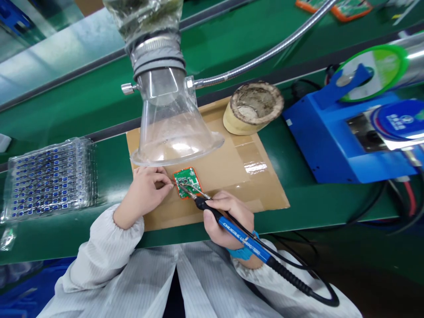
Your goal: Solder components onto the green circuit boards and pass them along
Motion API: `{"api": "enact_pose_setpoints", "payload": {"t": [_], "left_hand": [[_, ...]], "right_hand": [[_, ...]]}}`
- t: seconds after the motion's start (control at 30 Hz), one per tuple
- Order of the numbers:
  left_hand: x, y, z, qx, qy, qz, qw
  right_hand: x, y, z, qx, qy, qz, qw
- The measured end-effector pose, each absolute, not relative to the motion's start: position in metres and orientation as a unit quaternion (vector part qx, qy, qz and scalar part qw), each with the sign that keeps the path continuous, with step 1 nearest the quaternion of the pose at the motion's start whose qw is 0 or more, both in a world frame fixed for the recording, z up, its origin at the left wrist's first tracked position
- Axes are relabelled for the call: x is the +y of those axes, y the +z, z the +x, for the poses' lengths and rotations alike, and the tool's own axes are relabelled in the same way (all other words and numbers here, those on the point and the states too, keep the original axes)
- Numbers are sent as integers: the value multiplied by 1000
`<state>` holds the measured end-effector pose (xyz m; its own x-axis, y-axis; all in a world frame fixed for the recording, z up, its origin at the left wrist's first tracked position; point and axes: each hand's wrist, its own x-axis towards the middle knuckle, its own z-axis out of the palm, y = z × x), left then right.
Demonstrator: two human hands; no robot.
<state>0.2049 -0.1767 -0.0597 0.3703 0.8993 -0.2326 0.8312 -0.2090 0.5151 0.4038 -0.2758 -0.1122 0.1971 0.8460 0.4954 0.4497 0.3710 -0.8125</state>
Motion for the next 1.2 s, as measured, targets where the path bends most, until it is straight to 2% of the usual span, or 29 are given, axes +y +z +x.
{"api": "enact_pose_setpoints", "payload": {"t": [1.0, 1.2], "left_hand": [[-178, -61, 205, 558, 61, 776, 287], [-178, -61, 206, 559, 59, 777, 285]], "right_hand": [[-273, -108, 403, -614, 173, -519, 568], [-281, -123, 408, -573, 200, -537, 586]]}}
